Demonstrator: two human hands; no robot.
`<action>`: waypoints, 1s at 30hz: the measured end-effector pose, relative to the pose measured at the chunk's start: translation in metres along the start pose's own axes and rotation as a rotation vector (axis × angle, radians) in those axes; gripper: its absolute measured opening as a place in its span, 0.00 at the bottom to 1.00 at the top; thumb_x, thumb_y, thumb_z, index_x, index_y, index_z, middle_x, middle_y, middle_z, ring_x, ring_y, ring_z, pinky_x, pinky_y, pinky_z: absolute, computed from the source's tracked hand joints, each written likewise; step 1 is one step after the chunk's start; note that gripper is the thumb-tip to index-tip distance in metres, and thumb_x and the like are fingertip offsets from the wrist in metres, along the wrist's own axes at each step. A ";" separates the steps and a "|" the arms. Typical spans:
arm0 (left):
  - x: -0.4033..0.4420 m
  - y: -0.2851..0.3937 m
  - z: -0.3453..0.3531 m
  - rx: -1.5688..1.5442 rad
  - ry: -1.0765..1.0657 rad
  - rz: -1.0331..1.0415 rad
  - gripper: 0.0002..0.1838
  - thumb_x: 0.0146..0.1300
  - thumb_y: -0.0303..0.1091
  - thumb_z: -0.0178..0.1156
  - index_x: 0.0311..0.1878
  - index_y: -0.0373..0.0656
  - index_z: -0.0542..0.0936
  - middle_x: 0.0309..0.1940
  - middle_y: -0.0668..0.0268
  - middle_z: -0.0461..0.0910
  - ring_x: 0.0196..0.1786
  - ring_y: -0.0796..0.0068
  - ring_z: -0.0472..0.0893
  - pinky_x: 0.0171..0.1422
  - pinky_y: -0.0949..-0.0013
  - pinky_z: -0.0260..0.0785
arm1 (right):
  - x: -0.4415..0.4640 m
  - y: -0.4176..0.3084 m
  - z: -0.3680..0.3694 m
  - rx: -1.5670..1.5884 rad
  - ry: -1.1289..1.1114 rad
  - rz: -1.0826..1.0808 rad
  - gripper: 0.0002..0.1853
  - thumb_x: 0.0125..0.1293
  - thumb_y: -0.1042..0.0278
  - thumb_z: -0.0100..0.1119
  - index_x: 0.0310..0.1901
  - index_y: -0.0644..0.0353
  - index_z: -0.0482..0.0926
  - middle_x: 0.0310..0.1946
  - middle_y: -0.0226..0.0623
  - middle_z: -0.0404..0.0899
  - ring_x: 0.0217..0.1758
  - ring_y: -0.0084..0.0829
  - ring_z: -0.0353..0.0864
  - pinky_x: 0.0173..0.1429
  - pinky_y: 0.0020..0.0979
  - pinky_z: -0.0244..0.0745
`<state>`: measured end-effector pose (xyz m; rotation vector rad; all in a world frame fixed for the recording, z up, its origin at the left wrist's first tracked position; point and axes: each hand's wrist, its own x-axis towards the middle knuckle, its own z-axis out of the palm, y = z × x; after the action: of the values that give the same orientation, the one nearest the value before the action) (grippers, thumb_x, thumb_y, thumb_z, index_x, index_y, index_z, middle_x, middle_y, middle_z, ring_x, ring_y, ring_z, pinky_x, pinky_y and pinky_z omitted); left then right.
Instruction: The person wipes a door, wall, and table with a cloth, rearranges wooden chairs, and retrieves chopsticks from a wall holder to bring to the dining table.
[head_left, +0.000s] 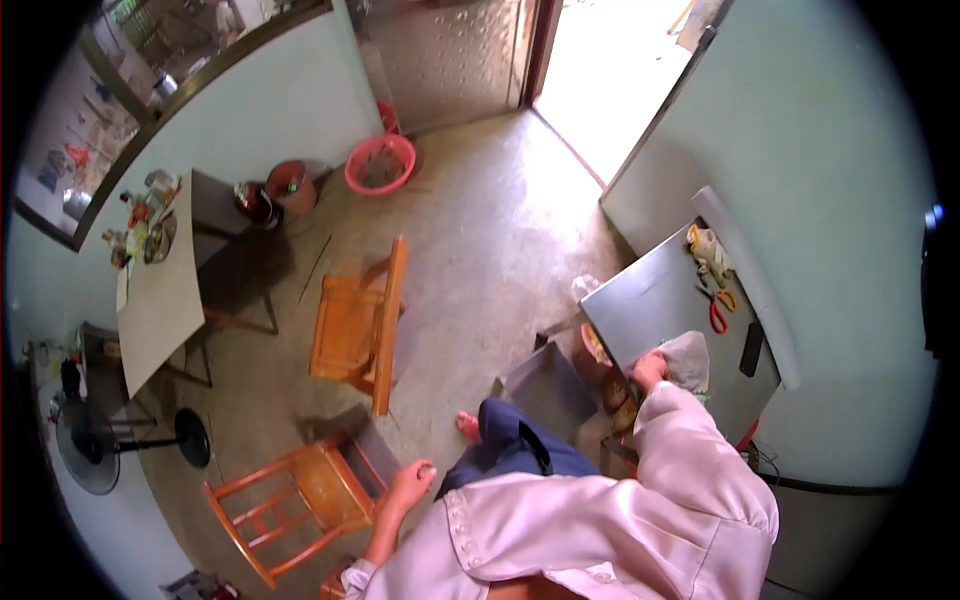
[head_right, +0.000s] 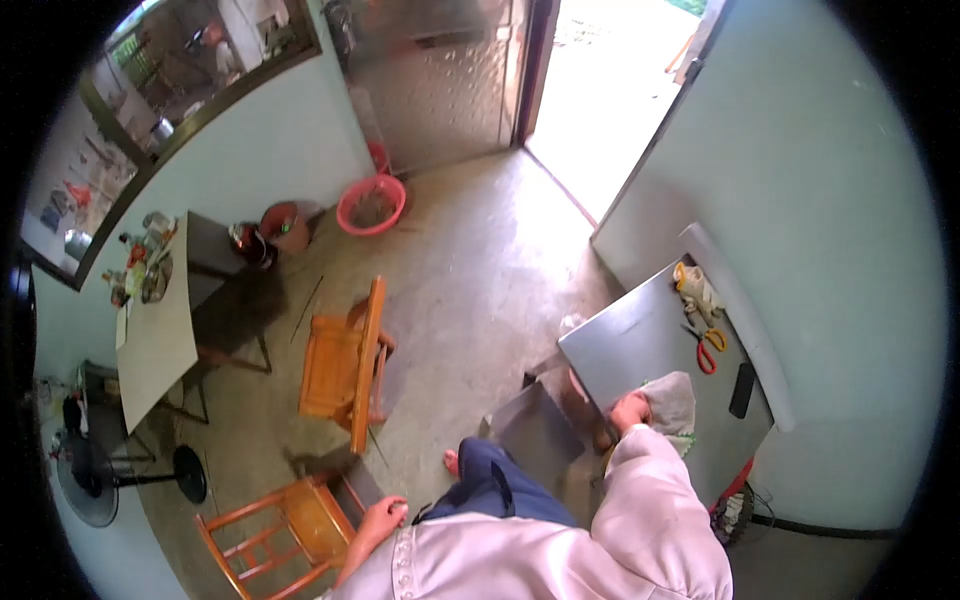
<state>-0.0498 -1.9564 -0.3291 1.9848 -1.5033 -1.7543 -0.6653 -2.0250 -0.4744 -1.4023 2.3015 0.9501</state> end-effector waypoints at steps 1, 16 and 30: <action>0.001 0.004 0.000 0.019 -0.013 0.007 0.16 0.61 0.40 0.58 0.49 0.42 0.77 0.23 0.65 0.79 0.25 0.77 0.78 0.32 0.71 0.70 | -0.002 0.000 -0.002 0.017 -0.008 0.000 0.16 0.57 0.62 0.53 0.43 0.64 0.77 0.42 0.49 0.80 0.47 0.44 0.80 0.48 0.38 0.76; 0.006 -0.014 -0.026 0.205 0.000 0.050 0.17 0.61 0.40 0.58 0.47 0.38 0.78 0.26 0.62 0.82 0.28 0.75 0.82 0.36 0.71 0.73 | -0.012 0.004 -0.010 0.148 -0.062 0.045 0.18 0.56 0.63 0.56 0.46 0.66 0.72 0.42 0.50 0.80 0.47 0.44 0.81 0.48 0.38 0.77; 0.014 -0.086 -0.030 -0.098 0.126 -0.113 0.16 0.61 0.39 0.58 0.47 0.40 0.75 0.25 0.62 0.79 0.26 0.73 0.79 0.34 0.67 0.72 | -0.022 -0.021 -0.047 0.211 0.063 0.124 0.22 0.55 0.64 0.58 0.48 0.67 0.67 0.43 0.50 0.80 0.46 0.44 0.82 0.48 0.39 0.77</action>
<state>0.0228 -1.9377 -0.3837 2.1245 -1.2666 -1.6726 -0.6323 -2.0475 -0.4354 -1.2324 2.4765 0.6801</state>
